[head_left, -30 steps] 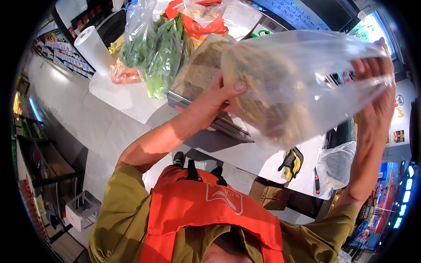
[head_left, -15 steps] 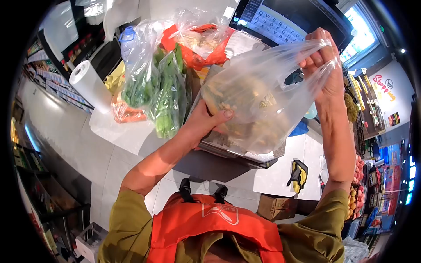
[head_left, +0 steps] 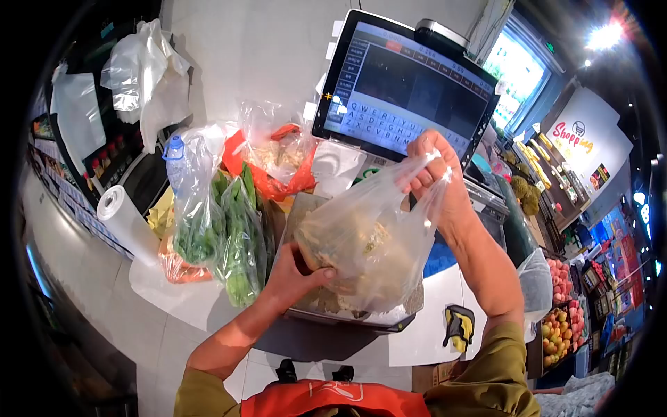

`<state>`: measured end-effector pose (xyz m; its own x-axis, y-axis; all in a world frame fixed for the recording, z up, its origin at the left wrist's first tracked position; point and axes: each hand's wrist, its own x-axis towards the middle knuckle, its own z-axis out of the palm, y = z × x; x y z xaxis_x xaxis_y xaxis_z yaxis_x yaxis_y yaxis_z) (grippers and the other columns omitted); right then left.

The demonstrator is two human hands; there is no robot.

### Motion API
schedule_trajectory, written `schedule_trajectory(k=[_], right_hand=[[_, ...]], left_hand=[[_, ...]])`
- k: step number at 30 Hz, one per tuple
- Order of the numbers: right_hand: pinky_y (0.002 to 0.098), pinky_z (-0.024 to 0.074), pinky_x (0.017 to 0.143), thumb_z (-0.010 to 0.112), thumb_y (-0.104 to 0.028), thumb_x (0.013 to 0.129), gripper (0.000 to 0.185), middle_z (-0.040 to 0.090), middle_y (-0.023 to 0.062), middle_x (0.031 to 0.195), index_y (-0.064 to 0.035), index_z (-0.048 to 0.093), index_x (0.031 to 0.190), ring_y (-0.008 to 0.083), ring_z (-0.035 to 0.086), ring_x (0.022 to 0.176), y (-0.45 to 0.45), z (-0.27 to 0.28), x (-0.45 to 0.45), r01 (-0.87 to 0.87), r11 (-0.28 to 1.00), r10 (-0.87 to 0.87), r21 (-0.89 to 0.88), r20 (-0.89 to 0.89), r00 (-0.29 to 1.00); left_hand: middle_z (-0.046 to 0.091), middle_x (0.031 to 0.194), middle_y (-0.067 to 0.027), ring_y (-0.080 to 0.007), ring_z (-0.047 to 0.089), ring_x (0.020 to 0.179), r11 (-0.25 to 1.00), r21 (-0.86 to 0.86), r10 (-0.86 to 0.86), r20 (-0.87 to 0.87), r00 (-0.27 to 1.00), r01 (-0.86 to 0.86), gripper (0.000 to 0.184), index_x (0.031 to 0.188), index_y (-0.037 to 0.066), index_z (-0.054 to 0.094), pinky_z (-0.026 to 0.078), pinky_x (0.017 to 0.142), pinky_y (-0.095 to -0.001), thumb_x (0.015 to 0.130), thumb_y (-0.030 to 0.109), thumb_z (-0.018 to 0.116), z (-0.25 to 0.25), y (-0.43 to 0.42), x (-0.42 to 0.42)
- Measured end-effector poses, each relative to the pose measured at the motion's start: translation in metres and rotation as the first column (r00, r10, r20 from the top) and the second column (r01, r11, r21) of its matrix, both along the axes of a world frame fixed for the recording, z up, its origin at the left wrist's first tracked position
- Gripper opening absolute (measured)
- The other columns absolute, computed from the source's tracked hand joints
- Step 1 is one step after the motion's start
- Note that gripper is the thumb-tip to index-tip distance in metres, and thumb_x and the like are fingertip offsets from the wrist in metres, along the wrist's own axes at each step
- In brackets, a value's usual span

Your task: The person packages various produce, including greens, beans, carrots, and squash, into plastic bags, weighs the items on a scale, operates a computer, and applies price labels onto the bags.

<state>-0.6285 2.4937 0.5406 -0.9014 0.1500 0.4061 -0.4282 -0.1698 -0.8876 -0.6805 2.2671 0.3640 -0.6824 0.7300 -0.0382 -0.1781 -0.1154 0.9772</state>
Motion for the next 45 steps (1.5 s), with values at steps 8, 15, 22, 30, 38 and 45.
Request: schedule_trajectory(k=[8, 15, 22, 30, 38, 45], right_hand=[[0.0266, 0.0462, 0.052, 0.056, -0.018, 0.100, 0.020, 0.043, -0.0024, 0.064, -0.0091, 0.049, 0.084, 0.0073, 0.041, 0.051, 0.019, -0.006, 0.006, -0.031, 0.999, 0.031, 0.012, -0.017, 0.999], [0.0241, 0.0460, 0.057, 0.058, -0.018, 0.099, 0.016, 0.057, 0.0013, 0.076, -0.0064, 0.056, 0.089, 0.0080, 0.054, 0.061, 0.043, -0.016, 0.016, 0.151, 0.958, -0.147, 0.244, -0.033, 0.989], [0.0231, 0.0479, 0.069, 0.060, -0.017, 0.098, 0.014, 0.064, 0.0030, 0.093, -0.0052, 0.062, 0.092, 0.0069, 0.058, 0.078, 0.055, -0.025, 0.021, 0.225, 0.926, -0.214, 0.304, -0.069, 0.974], [0.0297, 0.0485, 0.089, 0.074, -0.016, 0.084, 0.035, 0.062, 0.0090, 0.115, -0.0026, 0.062, 0.115, 0.0157, 0.062, 0.099, 0.062, -0.017, 0.042, 0.338, 0.623, -0.210, 0.705, -0.265, 0.941], [0.0386, 0.0317, 0.114, 0.081, -0.011, 0.070, 0.089, 0.047, 0.0151, 0.145, -0.0023, 0.036, 0.146, 0.0251, 0.045, 0.135, 0.077, -0.019, 0.082, 0.232, 0.633, -0.251, 0.739, -0.088, 0.964], [0.0371, 0.0309, 0.111, 0.074, -0.028, 0.083, 0.056, 0.052, 0.0100, 0.137, -0.0012, 0.057, 0.129, 0.0212, 0.044, 0.131, 0.138, -0.064, 0.158, 0.252, 0.664, -0.388, 0.704, 0.036, 0.921]], left_hand=[[0.041, 0.141, -0.0224, -0.0390, 0.038, 0.133, 0.928, -0.002, 0.206, -0.831, 0.517, -0.373, 0.122, 0.146, 0.000, 0.028, 0.027, 0.112, -0.0498, 0.053, 0.047, 0.092, -0.011, 0.001, -0.018], [0.043, 0.141, -0.0193, -0.0388, 0.039, 0.132, 0.934, -0.099, 0.043, -0.922, 0.385, -0.343, 0.119, 0.145, 0.006, 0.035, 0.027, 0.111, -0.0483, 0.049, 0.046, 0.093, 0.007, 0.004, -0.019], [0.045, 0.139, -0.0190, -0.0392, 0.039, 0.132, 0.945, -0.036, 0.103, -0.911, 0.399, -0.326, 0.121, 0.144, 0.005, 0.035, 0.026, 0.111, -0.0494, 0.048, 0.048, 0.093, -0.001, 0.009, -0.016], [0.044, 0.139, -0.0212, -0.0397, 0.041, 0.131, 0.968, 0.015, 0.127, -0.891, 0.436, -0.251, 0.121, 0.144, 0.002, 0.033, 0.031, 0.110, -0.0471, 0.049, 0.048, 0.093, -0.002, 0.009, -0.019], [0.041, 0.143, -0.0207, -0.0363, 0.038, 0.135, 0.993, 0.056, 0.107, -0.786, 0.609, -0.102, 0.122, 0.146, 0.000, 0.032, 0.029, 0.114, -0.0441, 0.052, 0.049, 0.093, 0.012, 0.008, -0.029], [0.045, 0.142, -0.0148, -0.0293, 0.040, 0.135, 0.969, 0.130, 0.241, -0.703, 0.669, -0.212, 0.100, 0.145, 0.002, 0.037, 0.028, 0.115, -0.0429, 0.064, 0.040, 0.082, 0.003, -0.032, -0.046]])
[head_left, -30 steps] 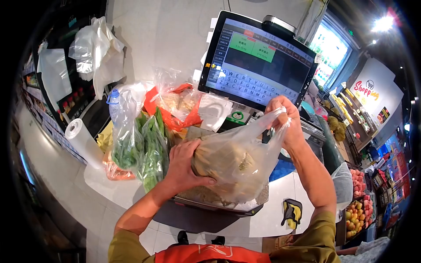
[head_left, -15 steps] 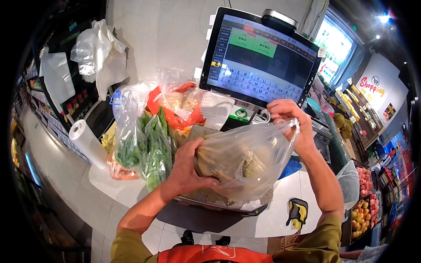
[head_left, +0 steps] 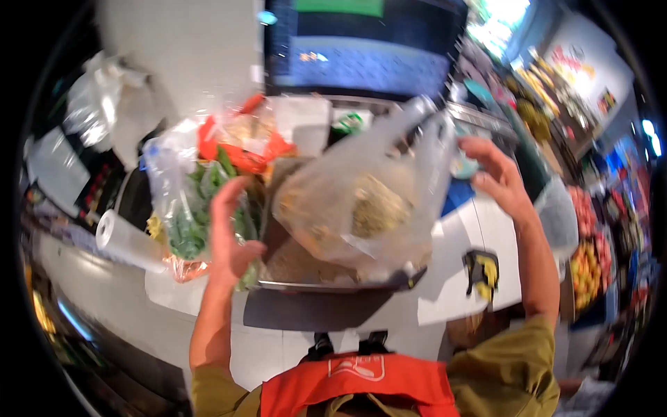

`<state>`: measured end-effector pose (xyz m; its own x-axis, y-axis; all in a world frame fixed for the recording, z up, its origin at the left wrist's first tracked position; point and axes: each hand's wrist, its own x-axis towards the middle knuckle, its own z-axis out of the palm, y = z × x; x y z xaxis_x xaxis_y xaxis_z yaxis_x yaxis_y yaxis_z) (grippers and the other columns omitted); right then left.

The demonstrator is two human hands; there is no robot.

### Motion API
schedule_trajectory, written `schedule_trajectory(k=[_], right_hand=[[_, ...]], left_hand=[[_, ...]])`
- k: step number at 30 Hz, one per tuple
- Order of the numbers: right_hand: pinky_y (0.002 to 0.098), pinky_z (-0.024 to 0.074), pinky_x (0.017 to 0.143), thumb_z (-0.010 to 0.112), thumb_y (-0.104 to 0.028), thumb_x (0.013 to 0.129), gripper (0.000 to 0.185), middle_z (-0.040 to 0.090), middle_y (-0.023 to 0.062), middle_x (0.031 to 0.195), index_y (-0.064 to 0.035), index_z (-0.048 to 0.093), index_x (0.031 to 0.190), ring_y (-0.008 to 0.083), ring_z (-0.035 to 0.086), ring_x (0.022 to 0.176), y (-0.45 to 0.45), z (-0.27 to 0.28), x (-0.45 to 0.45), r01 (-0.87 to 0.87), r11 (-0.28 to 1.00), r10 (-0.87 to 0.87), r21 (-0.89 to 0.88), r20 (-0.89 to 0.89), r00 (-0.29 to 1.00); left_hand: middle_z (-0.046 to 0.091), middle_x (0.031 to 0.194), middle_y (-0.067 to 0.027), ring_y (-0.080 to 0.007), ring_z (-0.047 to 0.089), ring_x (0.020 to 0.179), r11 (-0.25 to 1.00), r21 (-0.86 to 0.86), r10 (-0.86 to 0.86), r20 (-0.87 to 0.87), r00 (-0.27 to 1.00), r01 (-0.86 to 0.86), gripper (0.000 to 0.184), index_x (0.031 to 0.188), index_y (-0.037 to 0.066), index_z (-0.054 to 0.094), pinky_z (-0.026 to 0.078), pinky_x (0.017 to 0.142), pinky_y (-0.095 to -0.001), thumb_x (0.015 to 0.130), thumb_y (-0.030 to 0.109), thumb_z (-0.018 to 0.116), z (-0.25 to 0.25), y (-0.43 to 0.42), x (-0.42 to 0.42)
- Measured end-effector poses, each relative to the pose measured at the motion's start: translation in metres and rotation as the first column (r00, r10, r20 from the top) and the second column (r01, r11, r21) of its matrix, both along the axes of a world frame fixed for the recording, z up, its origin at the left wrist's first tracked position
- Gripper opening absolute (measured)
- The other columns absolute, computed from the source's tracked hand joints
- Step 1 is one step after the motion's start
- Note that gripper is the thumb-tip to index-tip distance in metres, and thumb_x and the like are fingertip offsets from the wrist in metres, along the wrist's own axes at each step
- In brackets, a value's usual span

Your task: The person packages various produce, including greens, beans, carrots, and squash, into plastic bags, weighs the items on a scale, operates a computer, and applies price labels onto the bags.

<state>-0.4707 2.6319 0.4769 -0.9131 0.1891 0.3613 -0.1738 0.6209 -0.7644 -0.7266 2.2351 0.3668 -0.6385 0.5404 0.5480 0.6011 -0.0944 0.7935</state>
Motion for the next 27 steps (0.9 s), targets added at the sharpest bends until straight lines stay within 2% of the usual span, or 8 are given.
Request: schedule_trajectory(k=[3, 5, 7, 9, 12, 15, 19, 27], right_hand=[[0.0311, 0.0385, 0.102, 0.069, -0.023, 0.091, 0.039, 0.061, 0.0042, 0.121, -0.0019, 0.061, 0.123, 0.0137, 0.053, 0.115, 0.039, -0.045, 0.050, 0.357, 0.923, -0.357, -0.142, 0.027, 0.934], [0.0257, 0.0445, 0.092, 0.065, -0.017, 0.095, 0.026, 0.066, 0.0014, 0.106, -0.0019, 0.063, 0.117, 0.0096, 0.059, 0.098, 0.060, -0.075, 0.078, 0.533, 0.825, -0.546, -0.188, -0.028, 0.837], [0.0255, 0.0459, 0.089, 0.066, -0.017, 0.095, 0.027, 0.066, 0.0016, 0.104, -0.0017, 0.063, 0.116, 0.0095, 0.059, 0.096, 0.092, -0.114, 0.107, 0.624, 0.766, -0.630, -0.153, 0.009, 0.776], [0.0244, 0.0477, 0.084, 0.067, -0.017, 0.094, 0.027, 0.066, 0.0018, 0.101, -0.0009, 0.063, 0.115, 0.0087, 0.059, 0.092, 0.127, -0.147, 0.116, 0.676, 0.727, -0.682, -0.117, -0.014, 0.731], [0.0364, 0.0475, 0.093, 0.073, -0.023, 0.088, 0.041, 0.065, 0.0156, 0.114, -0.0004, 0.061, 0.120, 0.0263, 0.062, 0.107, 0.156, -0.177, 0.109, 0.685, 0.685, -0.690, 0.249, -0.081, 0.719], [0.0411, 0.0457, 0.096, 0.070, -0.020, 0.085, 0.046, 0.060, 0.0189, 0.117, -0.0003, 0.057, 0.124, 0.0335, 0.058, 0.111, 0.182, -0.197, 0.074, 0.674, 0.679, -0.661, 0.292, -0.157, 0.734], [0.0433, 0.0406, 0.103, 0.066, -0.025, 0.087, 0.054, 0.053, 0.0195, 0.129, -0.0020, 0.049, 0.133, 0.0386, 0.050, 0.121, 0.200, -0.187, 0.022, 0.591, 0.661, -0.570, 0.463, -0.202, 0.796], [0.0471, 0.0339, 0.110, 0.065, -0.027, 0.089, 0.066, 0.041, 0.0301, 0.142, -0.0005, 0.039, 0.144, 0.0463, 0.040, 0.132, 0.226, -0.182, -0.057, 0.500, 0.675, -0.443, 0.543, -0.243, 0.863]], left_hand=[[0.049, 0.142, -0.0197, -0.0294, 0.045, 0.133, 0.980, 0.094, 0.158, 0.174, 0.972, -0.176, 0.089, 0.144, 0.002, 0.039, 0.031, 0.112, -0.0420, 0.086, 0.067, 0.057, -0.022, -0.032, 0.008], [0.050, 0.140, -0.0208, -0.0306, 0.049, 0.130, 0.946, 0.122, 0.266, 0.236, 0.935, -0.300, 0.070, 0.140, 0.002, 0.041, 0.034, 0.109, -0.0398, 0.097, 0.057, 0.048, -0.047, -0.057, 0.021], [0.054, 0.137, -0.0173, -0.0276, 0.052, 0.126, 0.884, 0.141, 0.361, 0.402, 0.841, -0.447, 0.057, 0.136, 0.005, 0.045, 0.037, 0.103, -0.0386, 0.101, 0.050, 0.045, -0.083, -0.077, 0.038], [0.061, 0.123, -0.0095, -0.0210, 0.056, 0.114, 0.766, 0.004, 0.527, 0.569, 0.632, -0.642, 0.043, 0.126, 0.008, 0.050, 0.039, 0.095, -0.0362, 0.104, 0.044, 0.043, -0.095, -0.077, 0.063], [0.061, 0.107, -0.0026, -0.0155, 0.056, 0.099, 0.759, -0.050, 0.570, 0.533, 0.626, -0.649, 0.035, 0.116, 0.010, 0.053, 0.040, 0.089, -0.0325, 0.104, 0.041, 0.042, -0.151, -0.086, 0.095], [0.057, 0.102, -0.0023, -0.0135, 0.052, 0.091, 0.660, -0.118, 0.599, 0.679, 0.425, -0.742, 0.026, 0.109, 0.009, 0.052, 0.041, 0.084, -0.0284, 0.105, 0.032, 0.043, -0.191, -0.071, 0.109], [0.053, 0.108, -0.0069, -0.0151, 0.049, 0.091, 0.573, 0.072, 0.658, 0.554, 0.510, -0.817, 0.024, 0.112, 0.004, 0.049, 0.042, 0.087, -0.0304, 0.104, 0.026, 0.046, -0.219, -0.053, 0.115], [0.053, 0.105, -0.0109, -0.0217, 0.050, 0.098, 0.435, -0.046, 0.877, 0.247, 0.411, -0.899, 0.024, 0.113, 0.000, 0.049, 0.041, 0.092, -0.0334, 0.103, 0.022, 0.046, -0.220, -0.037, 0.122]])
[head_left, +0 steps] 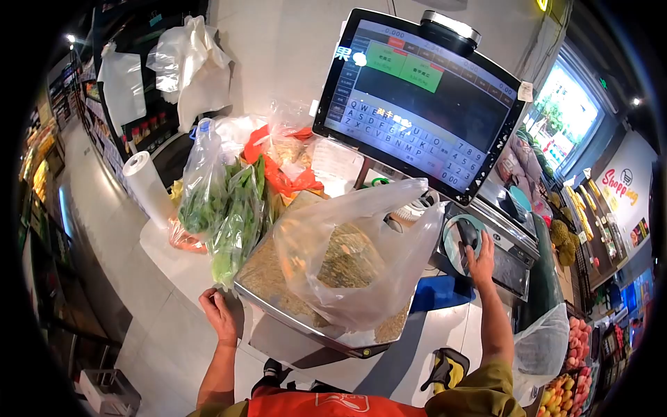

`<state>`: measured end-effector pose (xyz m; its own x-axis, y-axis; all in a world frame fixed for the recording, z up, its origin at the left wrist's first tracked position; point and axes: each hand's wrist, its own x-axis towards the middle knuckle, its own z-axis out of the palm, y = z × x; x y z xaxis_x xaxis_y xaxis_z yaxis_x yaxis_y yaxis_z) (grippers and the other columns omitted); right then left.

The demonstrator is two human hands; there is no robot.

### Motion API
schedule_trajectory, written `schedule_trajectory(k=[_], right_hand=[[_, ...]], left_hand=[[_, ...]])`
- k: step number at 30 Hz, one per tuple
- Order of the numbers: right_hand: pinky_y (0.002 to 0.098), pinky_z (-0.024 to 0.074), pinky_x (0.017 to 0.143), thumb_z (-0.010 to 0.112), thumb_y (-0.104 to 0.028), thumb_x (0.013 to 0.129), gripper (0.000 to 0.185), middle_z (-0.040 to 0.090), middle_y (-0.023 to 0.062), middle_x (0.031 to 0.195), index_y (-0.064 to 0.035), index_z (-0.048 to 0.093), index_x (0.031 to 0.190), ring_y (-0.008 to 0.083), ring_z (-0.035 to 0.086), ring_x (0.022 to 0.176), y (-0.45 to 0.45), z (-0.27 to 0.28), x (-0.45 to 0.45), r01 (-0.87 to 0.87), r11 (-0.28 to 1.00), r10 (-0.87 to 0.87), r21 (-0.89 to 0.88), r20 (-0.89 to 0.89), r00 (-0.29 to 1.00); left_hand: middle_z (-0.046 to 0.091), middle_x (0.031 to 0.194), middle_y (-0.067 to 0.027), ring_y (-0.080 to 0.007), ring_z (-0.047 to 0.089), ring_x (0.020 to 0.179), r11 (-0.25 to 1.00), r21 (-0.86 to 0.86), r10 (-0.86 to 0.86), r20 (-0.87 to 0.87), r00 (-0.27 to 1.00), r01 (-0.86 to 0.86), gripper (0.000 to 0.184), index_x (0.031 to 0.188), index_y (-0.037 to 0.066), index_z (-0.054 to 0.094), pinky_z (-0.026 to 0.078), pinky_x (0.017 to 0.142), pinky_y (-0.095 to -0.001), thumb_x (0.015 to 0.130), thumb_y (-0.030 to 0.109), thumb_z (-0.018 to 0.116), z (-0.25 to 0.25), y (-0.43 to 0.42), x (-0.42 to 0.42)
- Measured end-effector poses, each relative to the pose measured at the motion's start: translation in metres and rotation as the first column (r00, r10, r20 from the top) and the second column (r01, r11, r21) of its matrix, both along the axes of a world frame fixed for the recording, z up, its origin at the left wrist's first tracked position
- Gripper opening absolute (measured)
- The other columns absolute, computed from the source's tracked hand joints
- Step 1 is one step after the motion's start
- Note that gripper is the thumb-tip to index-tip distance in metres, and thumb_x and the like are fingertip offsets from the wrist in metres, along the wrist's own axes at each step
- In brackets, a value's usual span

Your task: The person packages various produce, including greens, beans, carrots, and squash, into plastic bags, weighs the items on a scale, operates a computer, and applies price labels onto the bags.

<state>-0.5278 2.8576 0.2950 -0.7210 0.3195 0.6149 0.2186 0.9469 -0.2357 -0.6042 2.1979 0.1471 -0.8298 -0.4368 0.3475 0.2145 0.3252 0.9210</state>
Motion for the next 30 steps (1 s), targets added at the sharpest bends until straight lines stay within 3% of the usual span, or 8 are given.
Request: schedule_trajectory(k=[12, 30], right_hand=[[0.0474, 0.0324, 0.111, 0.065, -0.038, 0.088, 0.071, 0.040, 0.0314, 0.144, -0.0021, 0.041, 0.144, 0.0475, 0.040, 0.132, 0.020, -0.009, -0.028, 0.014, 0.998, -0.019, 0.064, 0.088, 0.996], [0.0495, 0.0329, 0.110, 0.066, -0.035, 0.087, 0.069, 0.039, 0.0326, 0.143, -0.0023, 0.042, 0.143, 0.0488, 0.040, 0.131, 0.035, -0.015, -0.037, -0.030, 0.996, 0.021, 0.086, 0.099, 0.995]], left_hand=[[0.053, 0.103, -0.0132, -0.0240, 0.051, 0.096, 0.999, -0.046, -0.003, 0.011, 1.000, 0.003, 0.021, 0.109, -0.002, 0.051, 0.042, 0.092, -0.0344, 0.101, 0.018, 0.047, 0.007, 0.005, -0.002], [0.053, 0.099, -0.0136, -0.0242, 0.051, 0.092, 0.998, -0.066, -0.003, 0.020, 1.000, 0.004, 0.024, 0.108, -0.002, 0.051, 0.043, 0.088, -0.0344, 0.102, 0.021, 0.047, 0.016, 0.009, 0.001]])
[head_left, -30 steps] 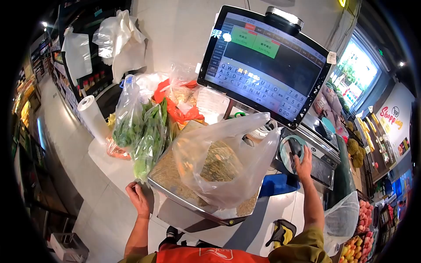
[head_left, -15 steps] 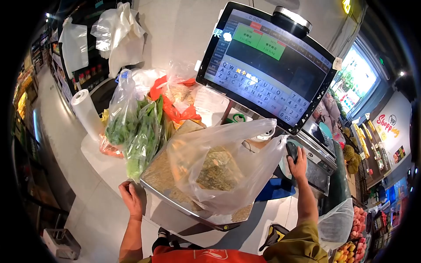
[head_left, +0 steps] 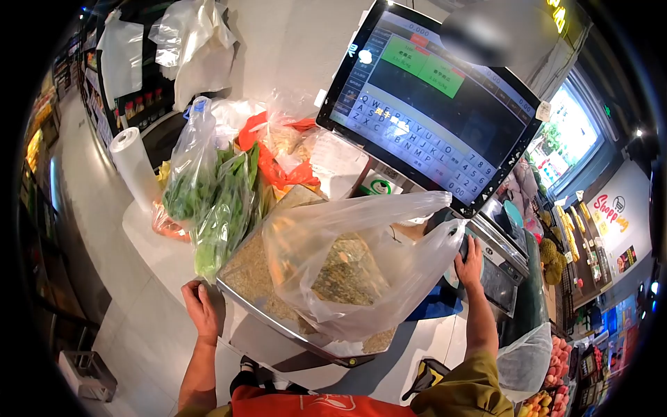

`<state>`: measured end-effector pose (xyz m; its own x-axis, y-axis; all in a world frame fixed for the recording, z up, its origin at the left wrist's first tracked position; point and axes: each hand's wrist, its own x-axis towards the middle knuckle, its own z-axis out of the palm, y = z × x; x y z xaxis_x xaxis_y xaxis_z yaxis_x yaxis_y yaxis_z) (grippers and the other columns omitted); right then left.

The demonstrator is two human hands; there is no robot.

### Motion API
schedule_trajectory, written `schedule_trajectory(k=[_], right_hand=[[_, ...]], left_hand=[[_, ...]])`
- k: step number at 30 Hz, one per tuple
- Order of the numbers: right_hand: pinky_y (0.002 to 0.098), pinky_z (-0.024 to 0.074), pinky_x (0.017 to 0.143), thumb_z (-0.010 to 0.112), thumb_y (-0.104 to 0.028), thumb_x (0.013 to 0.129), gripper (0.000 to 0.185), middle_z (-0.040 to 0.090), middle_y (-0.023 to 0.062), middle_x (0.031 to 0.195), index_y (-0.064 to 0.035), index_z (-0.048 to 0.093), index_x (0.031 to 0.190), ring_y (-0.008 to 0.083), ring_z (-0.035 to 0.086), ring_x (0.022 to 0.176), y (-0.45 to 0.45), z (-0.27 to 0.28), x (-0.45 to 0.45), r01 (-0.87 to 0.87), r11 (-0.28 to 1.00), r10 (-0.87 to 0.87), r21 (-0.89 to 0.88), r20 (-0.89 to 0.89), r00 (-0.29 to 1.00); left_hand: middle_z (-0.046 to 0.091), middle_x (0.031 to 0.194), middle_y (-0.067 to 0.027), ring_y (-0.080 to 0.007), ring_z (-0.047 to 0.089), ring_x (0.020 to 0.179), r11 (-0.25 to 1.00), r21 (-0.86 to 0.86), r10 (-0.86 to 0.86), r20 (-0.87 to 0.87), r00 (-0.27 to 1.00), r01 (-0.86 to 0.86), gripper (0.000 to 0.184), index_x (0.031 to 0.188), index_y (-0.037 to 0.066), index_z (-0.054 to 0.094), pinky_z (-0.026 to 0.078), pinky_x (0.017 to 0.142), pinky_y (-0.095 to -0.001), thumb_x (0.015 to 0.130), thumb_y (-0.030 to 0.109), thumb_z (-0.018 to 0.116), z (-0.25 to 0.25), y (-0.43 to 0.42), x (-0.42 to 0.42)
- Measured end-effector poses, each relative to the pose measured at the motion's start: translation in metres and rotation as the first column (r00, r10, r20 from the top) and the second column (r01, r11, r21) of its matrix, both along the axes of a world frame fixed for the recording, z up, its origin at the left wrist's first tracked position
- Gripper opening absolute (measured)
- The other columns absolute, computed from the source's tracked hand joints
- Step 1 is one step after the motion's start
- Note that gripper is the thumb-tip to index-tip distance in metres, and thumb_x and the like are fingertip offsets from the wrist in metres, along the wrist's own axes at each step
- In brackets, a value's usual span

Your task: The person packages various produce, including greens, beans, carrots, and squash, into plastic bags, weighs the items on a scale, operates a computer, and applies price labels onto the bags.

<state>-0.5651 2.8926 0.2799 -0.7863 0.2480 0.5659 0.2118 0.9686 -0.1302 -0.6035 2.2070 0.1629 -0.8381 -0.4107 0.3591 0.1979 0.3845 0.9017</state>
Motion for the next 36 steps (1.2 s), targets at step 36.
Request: schedule_trajectory(k=[36], right_hand=[[0.0459, 0.0364, 0.108, 0.067, -0.045, 0.086, 0.072, 0.044, 0.0264, 0.142, -0.0061, 0.043, 0.143, 0.0425, 0.042, 0.131, -0.008, -0.017, 0.072, -0.015, 0.999, 0.018, 0.029, -0.114, 0.993]], left_hand=[[0.055, 0.100, -0.0193, -0.0316, 0.054, 0.092, 0.971, -0.237, -0.001, -0.069, 0.998, -0.015, 0.044, 0.105, -0.006, 0.053, 0.045, 0.088, -0.0404, 0.101, 0.038, 0.049, -0.023, -0.011, -0.009]])
